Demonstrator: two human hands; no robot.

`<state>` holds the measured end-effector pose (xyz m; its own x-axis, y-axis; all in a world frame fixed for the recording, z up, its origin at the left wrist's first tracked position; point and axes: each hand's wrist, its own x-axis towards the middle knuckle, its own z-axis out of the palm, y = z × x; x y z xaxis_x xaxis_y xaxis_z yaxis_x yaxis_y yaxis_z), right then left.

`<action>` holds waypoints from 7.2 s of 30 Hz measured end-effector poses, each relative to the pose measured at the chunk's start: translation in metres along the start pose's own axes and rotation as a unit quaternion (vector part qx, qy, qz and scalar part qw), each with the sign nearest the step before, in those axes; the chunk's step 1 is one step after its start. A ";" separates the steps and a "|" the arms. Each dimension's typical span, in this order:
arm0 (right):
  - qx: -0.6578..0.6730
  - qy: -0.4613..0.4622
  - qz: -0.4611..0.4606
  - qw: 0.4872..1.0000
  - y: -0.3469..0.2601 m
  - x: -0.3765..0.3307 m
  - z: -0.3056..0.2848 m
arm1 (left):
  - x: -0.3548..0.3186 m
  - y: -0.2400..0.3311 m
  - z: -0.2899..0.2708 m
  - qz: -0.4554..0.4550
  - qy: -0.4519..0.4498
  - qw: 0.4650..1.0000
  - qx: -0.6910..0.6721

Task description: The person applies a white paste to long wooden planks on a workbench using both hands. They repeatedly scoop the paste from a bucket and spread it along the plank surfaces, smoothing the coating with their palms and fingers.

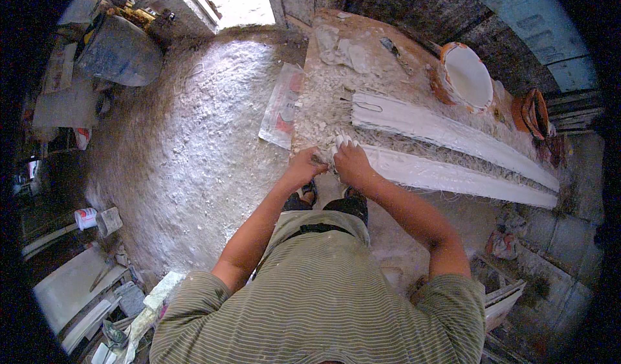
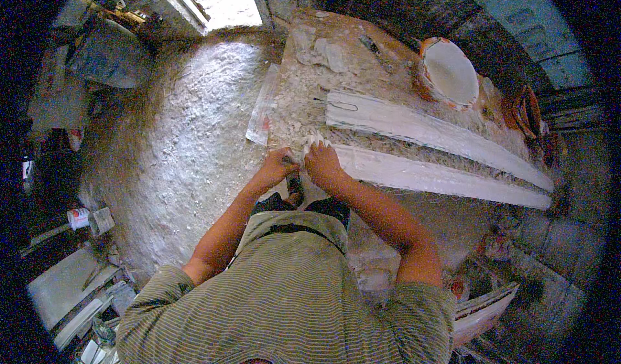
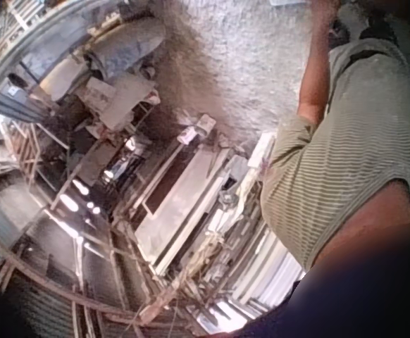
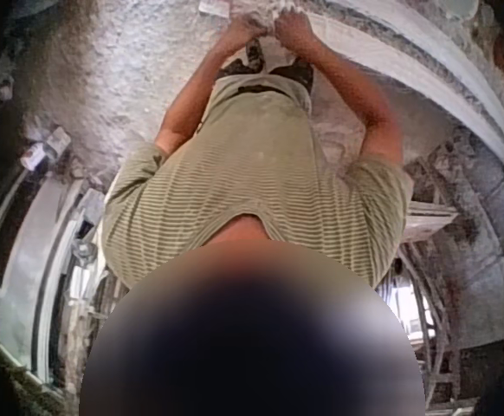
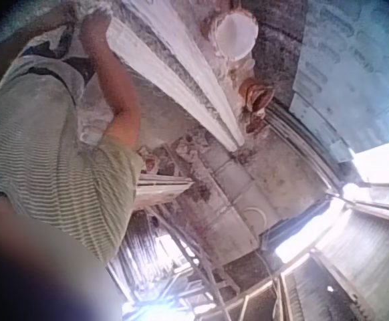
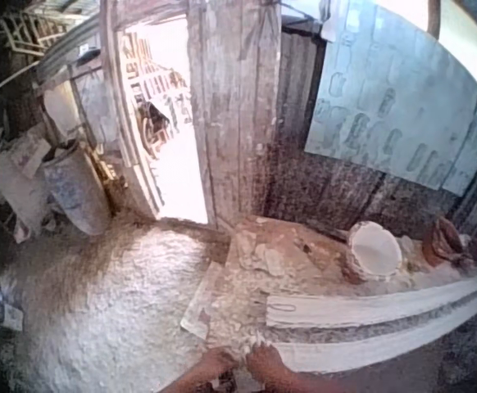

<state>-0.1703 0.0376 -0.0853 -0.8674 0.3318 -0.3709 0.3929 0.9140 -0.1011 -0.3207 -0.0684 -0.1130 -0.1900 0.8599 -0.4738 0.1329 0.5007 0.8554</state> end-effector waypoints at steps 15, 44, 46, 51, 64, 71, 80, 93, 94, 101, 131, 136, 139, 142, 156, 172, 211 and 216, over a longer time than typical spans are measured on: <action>0.092 0.106 0.146 0.979 -0.027 -0.012 0.046 | 0.013 -0.028 -0.008 0.042 0.069 0.997 0.013; 0.341 0.390 0.624 0.585 0.074 -0.107 0.100 | 0.026 -0.003 -0.014 -0.002 0.012 0.999 0.051; 0.202 0.301 0.680 0.637 0.096 -0.111 0.115 | 0.026 -0.004 -0.016 -0.032 0.017 0.998 0.052; 0.157 0.289 0.681 0.654 0.125 -0.125 0.144 | 0.023 -0.010 -0.017 -0.001 0.008 0.999 0.040; 0.163 0.121 0.159 0.966 -0.019 -0.066 0.092 | 0.017 -0.011 -0.022 -0.061 0.001 0.997 -0.049; 0.206 0.125 0.222 0.945 -0.034 -0.068 0.044 | 0.012 -0.008 -0.025 -0.027 0.017 0.999 0.004; 0.319 0.034 0.259 0.911 -0.051 -0.004 0.036 | 0.022 -0.011 -0.024 -0.021 -0.004 0.999 -0.034; 0.337 0.226 0.602 0.688 0.091 -0.155 0.074 | 0.015 0.010 -0.019 0.142 0.096 0.960 0.222; 0.369 0.208 0.599 0.679 0.083 -0.148 0.070 | 0.018 0.013 -0.016 0.187 0.113 0.948 0.231; 0.343 0.057 0.486 0.802 0.035 -0.085 0.051 | 0.044 0.047 0.049 0.345 -0.143 0.863 0.341; 0.414 0.120 0.616 0.659 0.240 -0.237 0.117 | 0.140 0.121 0.319 0.411 -0.392 0.681 0.462; 0.393 0.300 0.713 0.497 0.302 -0.312 0.157 | 0.152 0.144 0.402 0.442 -0.387 0.663 0.464; 0.401 0.249 0.715 0.516 0.308 -0.327 0.151 | 0.151 0.151 0.406 0.443 -0.446 0.605 0.489; 0.471 0.254 0.670 0.515 0.274 -0.302 0.130 | 0.143 0.145 0.369 0.441 -0.463 0.555 0.532; 0.364 0.138 0.652 0.651 0.389 -0.369 0.169 | 0.170 0.177 0.500 0.508 -0.352 0.640 0.457; 0.307 0.114 0.589 0.739 0.237 -0.272 0.109 | 0.110 0.120 0.283 0.405 -0.442 0.643 0.477; 0.342 0.133 0.572 0.734 0.186 -0.179 0.110 | 0.133 0.105 0.268 0.424 -0.404 0.657 0.473; 0.282 0.130 0.624 0.717 0.266 -0.248 0.166 | 0.123 0.123 0.307 0.424 -0.442 0.648 0.452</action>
<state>0.1996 0.1593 -0.1738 0.2694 0.9082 -0.3204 0.9097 -0.3491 -0.2247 -0.0292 0.1293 -0.1301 0.9033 0.3849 -0.1897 0.4165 -0.6802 0.6032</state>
